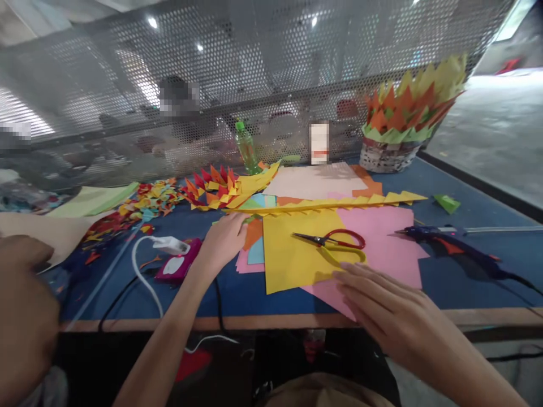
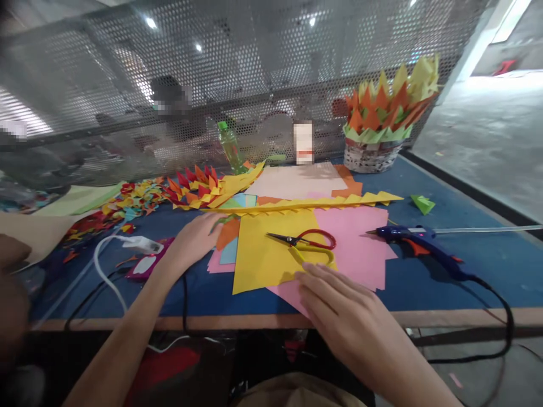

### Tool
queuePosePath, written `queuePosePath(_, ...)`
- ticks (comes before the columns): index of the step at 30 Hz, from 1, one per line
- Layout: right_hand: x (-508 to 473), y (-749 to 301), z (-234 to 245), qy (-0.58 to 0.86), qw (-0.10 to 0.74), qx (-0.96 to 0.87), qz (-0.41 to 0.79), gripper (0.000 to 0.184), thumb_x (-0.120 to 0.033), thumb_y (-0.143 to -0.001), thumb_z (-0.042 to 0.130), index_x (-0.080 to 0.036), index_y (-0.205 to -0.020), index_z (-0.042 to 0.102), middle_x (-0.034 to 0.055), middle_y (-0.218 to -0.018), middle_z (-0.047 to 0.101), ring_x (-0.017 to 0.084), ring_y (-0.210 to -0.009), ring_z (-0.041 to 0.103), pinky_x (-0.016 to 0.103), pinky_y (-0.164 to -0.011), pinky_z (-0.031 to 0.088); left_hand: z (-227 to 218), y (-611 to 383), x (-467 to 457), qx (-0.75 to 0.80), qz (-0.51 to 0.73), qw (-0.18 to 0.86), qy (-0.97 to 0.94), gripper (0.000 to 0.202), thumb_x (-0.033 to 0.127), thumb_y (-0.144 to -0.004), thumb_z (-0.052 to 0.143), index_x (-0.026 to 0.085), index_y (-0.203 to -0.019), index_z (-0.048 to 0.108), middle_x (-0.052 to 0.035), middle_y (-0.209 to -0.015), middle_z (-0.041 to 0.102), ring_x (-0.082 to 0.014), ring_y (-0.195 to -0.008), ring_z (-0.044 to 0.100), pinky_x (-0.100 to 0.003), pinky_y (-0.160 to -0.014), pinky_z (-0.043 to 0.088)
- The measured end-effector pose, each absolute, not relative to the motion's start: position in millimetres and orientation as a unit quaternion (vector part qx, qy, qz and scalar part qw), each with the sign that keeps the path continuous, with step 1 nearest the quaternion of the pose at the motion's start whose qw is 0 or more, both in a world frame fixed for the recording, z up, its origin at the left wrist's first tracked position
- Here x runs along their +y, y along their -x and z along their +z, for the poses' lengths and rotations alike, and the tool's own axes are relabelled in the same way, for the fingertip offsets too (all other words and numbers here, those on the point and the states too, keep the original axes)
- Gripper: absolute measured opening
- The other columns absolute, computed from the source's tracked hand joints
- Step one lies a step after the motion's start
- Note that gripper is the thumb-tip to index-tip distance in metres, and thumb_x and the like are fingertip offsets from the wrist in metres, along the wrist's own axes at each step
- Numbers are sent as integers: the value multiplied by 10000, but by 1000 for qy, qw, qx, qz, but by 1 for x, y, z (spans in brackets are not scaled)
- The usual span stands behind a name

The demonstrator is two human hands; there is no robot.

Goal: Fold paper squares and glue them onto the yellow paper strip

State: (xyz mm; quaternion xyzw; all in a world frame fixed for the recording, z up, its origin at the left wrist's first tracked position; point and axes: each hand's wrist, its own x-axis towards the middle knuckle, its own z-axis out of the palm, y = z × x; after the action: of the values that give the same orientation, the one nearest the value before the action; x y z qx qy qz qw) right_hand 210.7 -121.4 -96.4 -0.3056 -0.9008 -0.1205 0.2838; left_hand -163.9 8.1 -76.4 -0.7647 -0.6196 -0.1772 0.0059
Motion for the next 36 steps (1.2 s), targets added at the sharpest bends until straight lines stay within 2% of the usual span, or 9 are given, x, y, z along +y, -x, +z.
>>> queuePosePath(3,-139,-213,-91,309,303,-891,-140,312,-157,-1012,597,-185,-1303,706,45,-1433,702,191,-1314,685,325,-1177,574,-72,161,-5,-614,-179,22,768,333,408,-1059,671,187,-1308,681,-110,-1350,693,-260,-1200,693,-505,-1061,586)
queuePosePath(6,-146,-231,-94,361,314,-865,-153,322,-185,-1010,599,-200,-1319,689,40,-1402,717,203,-1259,713,338,-1102,625,-70,152,-27,-594,-184,41,782,275,329,-1080,523,234,-1227,735,-121,-1308,752,-310,-1220,703,-507,-1122,537)
queuePosePath(11,-145,-299,-104,537,328,-754,-188,339,-319,-1063,438,-333,-1282,696,6,-1346,741,300,-1209,738,544,-970,668,-85,133,-64,-563,-205,52,799,351,349,-1072,446,253,-1259,727,-102,-1343,756,-342,-1270,684,-542,-1139,516)
queuePosePath(13,-148,-324,-107,588,346,-699,-215,359,-368,-1036,529,-370,-1368,665,36,-1347,738,370,-1116,757,631,-815,650,-94,124,-76,-558,-213,50,801,364,364,-1083,444,235,-1295,711,-120,-1419,718,-365,-1355,635,-594,-1174,484)
queuePosePath(16,-155,-340,-111,621,377,-647,-233,451,-364,-996,626,-479,-1432,629,12,-1287,759,381,-985,771,612,-661,602,-103,107,-94,-538,-213,33,815,356,370,-1108,456,278,-1376,671,-76,-1497,679,-318,-1431,595,-568,-1217,471)
queuePosePath(19,-162,-322,-116,595,380,-679,-199,487,-358,-1001,626,-507,-1464,601,-16,-1272,762,329,-1010,775,551,-753,651,-104,86,-109,-484,-206,-6,850,361,349,-1119,475,333,-1443,632,-29,-1518,673,-255,-1446,599,-496,-1206,514)
queuePosePath(23,-163,-270,-122,487,357,-791,-93,383,-270,-1014,621,-333,-1390,659,8,-1361,728,230,-1204,736,382,-1047,647,-101,67,-116,-436,-193,-27,878,432,352,-1096,562,333,-1527,575,-46,-1606,601,-285,-1497,558,-558,-1244,485)
queuePosePath(31,-149,-237,-126,434,323,-841,-21,449,-262,-999,654,-313,-1446,646,63,-1428,698,277,-1342,668,467,-1068,648,-105,68,-108,-454,-229,-37,860,339,243,-1121,480,297,-1404,660,-52,-1436,728,-243,-1345,682,-468,-1154,577)
queuePosePath(36,-147,-244,-122,437,344,-831,1,476,-176,-1016,599,-318,-1469,626,59,-1427,696,224,-1288,706,378,-1081,637,-106,66,-111,-453,-244,-38,857,296,247,-1127,489,280,-1372,651,-50,-1425,731,-226,-1334,685,-437,-1144,579)
